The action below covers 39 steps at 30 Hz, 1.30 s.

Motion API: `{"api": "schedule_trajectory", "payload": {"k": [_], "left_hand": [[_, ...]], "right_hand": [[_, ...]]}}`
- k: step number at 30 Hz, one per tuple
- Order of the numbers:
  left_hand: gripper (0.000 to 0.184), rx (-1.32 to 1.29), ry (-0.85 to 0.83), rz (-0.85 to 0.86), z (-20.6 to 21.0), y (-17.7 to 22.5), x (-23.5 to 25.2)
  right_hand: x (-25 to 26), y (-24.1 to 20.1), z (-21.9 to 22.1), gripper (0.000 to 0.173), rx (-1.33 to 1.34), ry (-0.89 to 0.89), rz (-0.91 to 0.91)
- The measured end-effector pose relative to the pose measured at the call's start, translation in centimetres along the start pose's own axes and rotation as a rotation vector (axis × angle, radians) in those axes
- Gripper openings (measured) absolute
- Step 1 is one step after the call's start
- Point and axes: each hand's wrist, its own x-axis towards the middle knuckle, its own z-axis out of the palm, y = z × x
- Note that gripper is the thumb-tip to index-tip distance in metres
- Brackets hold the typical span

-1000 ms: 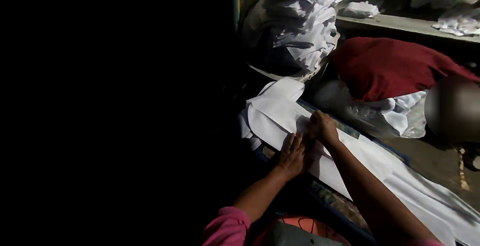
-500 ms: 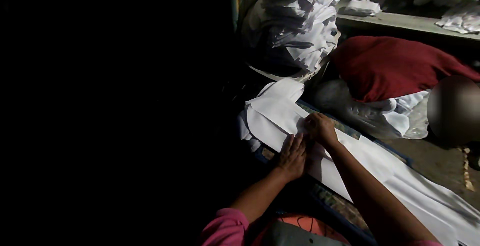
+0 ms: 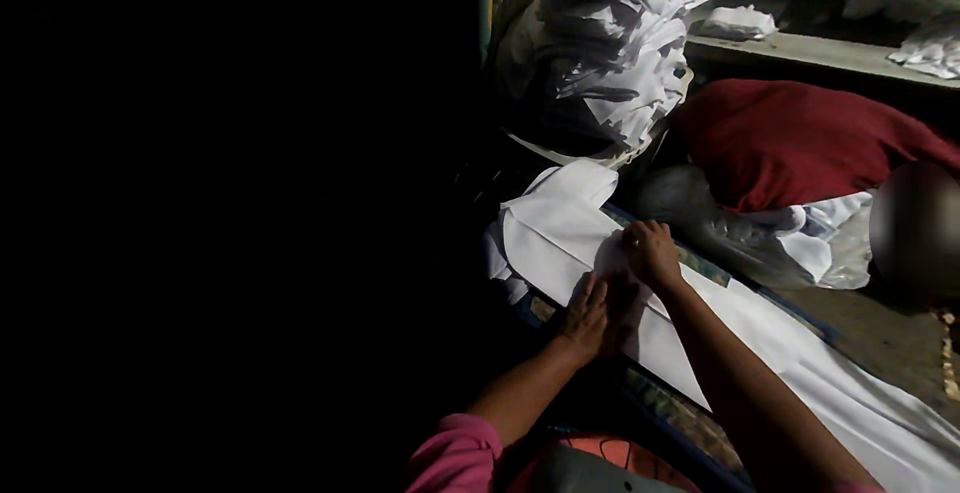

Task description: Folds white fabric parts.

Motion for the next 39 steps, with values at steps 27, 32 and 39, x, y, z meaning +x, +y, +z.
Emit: {"api": "schedule_trajectory", "payload": {"k": [27,32,39], "left_hand": [[0.08,0.18,0.143,-0.604,-9.5,-7.4,2.3],[0.08,0.264,0.198,-0.474,-7.6,-7.1,2.5],[0.083,0.284,0.24,-0.318,-7.1,-5.5,3.1]], "right_hand": [[-19.7,10.0,4.2,0.083,-0.211,0.4,0.246],[-19.2,8.8,5.2,0.076,-0.186,0.316,0.179],[-25.0,16.5,1.8,0.068,-0.091,0.509,0.754]]}}
